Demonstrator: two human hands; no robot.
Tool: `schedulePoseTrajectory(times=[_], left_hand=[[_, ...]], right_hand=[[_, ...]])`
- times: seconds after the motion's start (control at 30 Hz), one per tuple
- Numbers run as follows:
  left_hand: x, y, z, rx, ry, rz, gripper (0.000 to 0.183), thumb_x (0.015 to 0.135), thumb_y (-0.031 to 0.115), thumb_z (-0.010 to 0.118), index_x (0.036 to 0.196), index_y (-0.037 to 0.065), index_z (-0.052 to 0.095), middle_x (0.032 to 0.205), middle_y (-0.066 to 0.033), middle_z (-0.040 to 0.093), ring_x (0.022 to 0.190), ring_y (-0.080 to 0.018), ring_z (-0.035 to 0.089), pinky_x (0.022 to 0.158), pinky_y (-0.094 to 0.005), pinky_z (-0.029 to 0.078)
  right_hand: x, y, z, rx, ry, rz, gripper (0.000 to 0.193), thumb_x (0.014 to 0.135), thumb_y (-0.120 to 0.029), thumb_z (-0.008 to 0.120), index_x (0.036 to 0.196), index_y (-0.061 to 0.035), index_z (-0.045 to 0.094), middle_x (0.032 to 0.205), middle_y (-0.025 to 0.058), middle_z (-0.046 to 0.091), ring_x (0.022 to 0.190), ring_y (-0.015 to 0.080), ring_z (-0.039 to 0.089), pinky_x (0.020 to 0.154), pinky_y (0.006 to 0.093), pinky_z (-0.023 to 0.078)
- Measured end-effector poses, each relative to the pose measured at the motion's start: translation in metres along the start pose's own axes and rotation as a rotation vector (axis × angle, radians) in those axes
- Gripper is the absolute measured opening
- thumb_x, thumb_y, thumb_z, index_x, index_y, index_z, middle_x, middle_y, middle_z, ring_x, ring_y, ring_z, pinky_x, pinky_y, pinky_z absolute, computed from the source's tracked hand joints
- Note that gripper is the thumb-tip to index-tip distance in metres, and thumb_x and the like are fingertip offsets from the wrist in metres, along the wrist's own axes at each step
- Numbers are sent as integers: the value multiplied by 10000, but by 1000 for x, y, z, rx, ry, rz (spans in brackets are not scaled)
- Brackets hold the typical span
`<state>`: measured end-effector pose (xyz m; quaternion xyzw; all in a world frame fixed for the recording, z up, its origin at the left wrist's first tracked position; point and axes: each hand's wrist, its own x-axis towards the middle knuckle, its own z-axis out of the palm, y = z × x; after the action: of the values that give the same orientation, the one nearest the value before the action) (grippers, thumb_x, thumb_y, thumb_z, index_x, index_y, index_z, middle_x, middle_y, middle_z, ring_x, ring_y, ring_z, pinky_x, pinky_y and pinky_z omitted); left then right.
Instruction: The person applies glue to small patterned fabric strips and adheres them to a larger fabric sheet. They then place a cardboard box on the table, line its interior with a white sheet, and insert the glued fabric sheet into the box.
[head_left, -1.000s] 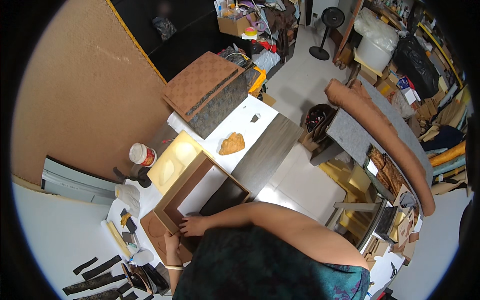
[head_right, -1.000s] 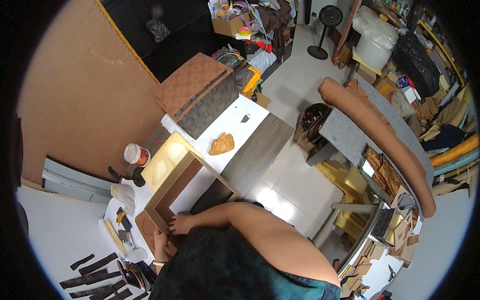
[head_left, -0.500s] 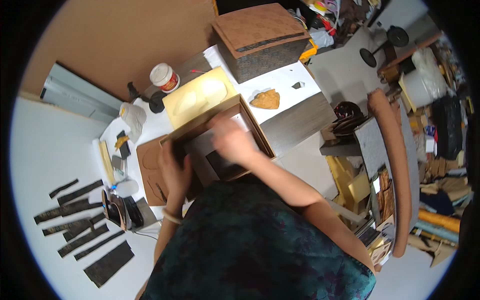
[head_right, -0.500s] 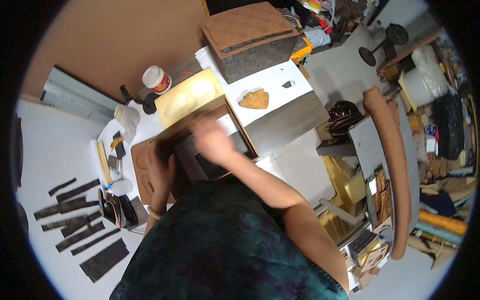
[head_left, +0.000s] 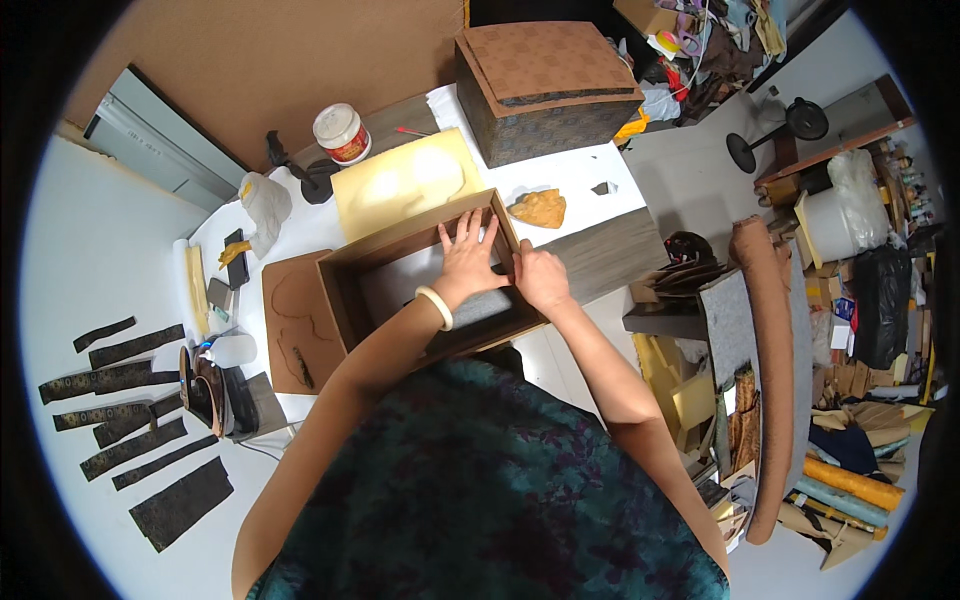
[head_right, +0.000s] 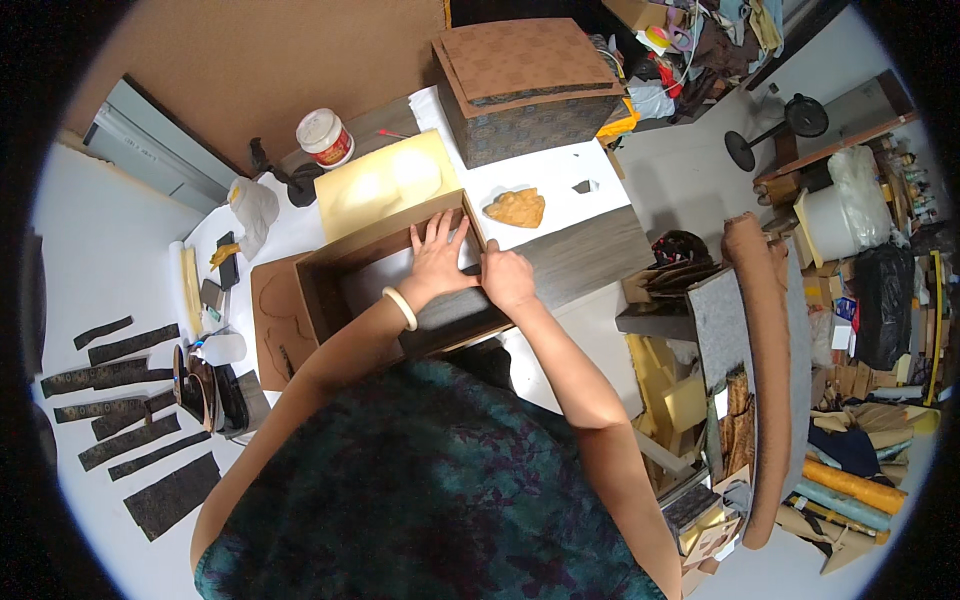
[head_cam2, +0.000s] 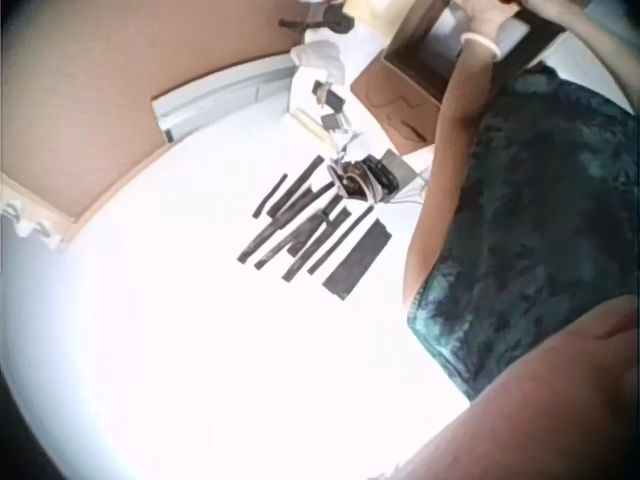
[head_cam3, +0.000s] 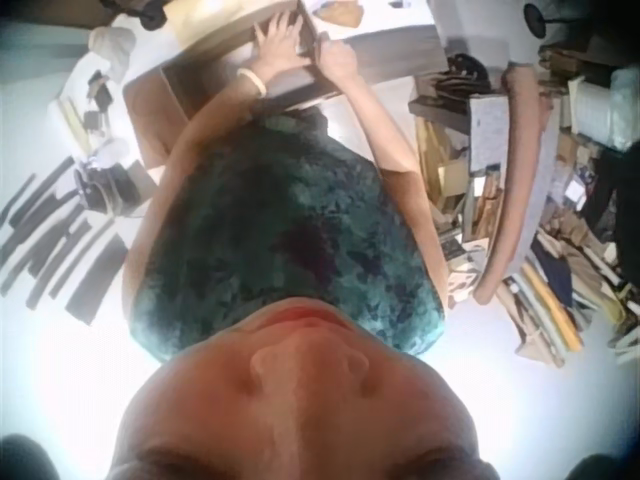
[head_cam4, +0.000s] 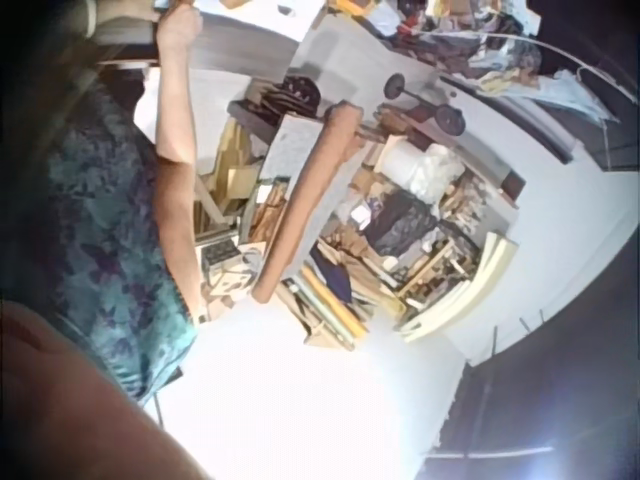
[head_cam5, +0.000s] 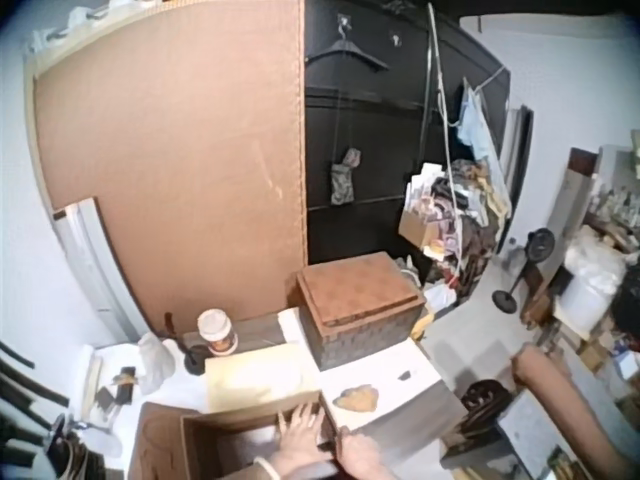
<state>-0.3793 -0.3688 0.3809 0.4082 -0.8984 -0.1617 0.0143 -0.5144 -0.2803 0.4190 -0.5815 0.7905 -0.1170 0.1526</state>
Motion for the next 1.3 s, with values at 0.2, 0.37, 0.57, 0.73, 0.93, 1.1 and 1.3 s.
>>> schedulePoseTrajectory(times=[0.2,0.37,0.57,0.73,0.93,1.1,1.3], left_hand=[[1,-1,-10,-29,-48,-3,1236,577,691,796,1564,117,325,1610,-193,228,1521,-356,150,1152,-736,71],[-6,-6,-6,-61,-40,27,1250,603,756,756,1581,124,302,1645,-226,162,1536,-384,112,1168,-718,35],[-123,-60,-90,-246,695,64,800,787,243,791,1461,13,426,1444,-263,458,1334,-452,428,1098,-562,357],[-208,-143,-74,-169,451,-724,641,853,230,692,1378,-54,460,1193,-312,609,1072,-482,606,924,-503,503],[-205,-162,-47,-320,378,-681,280,871,201,633,734,-42,654,764,-283,655,765,-457,664,719,-537,537],[-210,-162,-45,-278,396,-630,247,860,163,619,739,-51,647,743,-292,641,743,-472,654,723,-551,534],[-210,-165,-46,-273,344,-605,256,859,174,633,742,-53,653,754,-296,647,737,-475,654,720,-545,541]], right_hand=[[3,6,-1,83,43,-86,223,971,-223,565,930,-6,591,714,268,654,711,471,655,679,581,529],[5,10,-3,77,13,-80,266,966,-267,590,1015,-6,616,737,267,660,766,463,664,711,566,534],[-17,-73,-47,-21,233,-353,544,806,-216,776,1273,-15,585,1171,193,659,1105,364,624,932,444,521],[-1,-183,55,122,-191,-943,814,806,-347,778,1410,84,446,1520,240,406,1456,366,339,1216,470,265],[25,-222,131,-113,-354,-967,1092,652,-489,833,1458,97,385,1557,261,332,1495,372,260,1234,517,203],[20,-223,133,-230,-417,-952,1137,628,-538,832,1467,87,389,1554,267,334,1497,366,257,1224,528,214],[16,-219,144,-256,-364,-895,1120,638,-540,851,1490,32,399,1609,226,269,1504,357,247,1217,541,217]])
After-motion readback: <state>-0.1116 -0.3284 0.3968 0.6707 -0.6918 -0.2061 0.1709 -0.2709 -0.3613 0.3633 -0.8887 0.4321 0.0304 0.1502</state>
